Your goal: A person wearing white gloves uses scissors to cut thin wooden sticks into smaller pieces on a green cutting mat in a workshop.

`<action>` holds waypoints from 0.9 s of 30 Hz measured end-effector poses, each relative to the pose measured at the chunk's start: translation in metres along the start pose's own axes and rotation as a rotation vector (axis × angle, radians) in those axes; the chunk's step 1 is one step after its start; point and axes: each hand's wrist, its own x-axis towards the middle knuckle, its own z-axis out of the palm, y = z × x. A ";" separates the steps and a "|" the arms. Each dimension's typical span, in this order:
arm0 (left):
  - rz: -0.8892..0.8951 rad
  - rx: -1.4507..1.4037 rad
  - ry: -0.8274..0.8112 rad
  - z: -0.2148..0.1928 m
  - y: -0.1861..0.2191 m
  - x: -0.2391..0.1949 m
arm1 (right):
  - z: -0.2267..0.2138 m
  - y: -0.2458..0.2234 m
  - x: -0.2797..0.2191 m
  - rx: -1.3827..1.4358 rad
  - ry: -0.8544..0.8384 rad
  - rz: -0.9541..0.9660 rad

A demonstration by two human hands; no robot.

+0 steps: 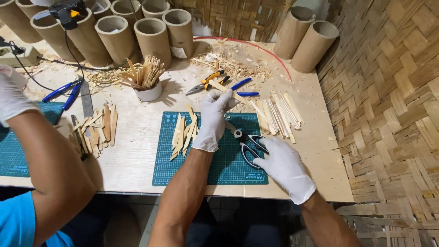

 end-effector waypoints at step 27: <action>-0.028 0.000 -0.107 -0.002 0.007 -0.003 | -0.044 -0.004 -0.031 0.534 -0.232 0.268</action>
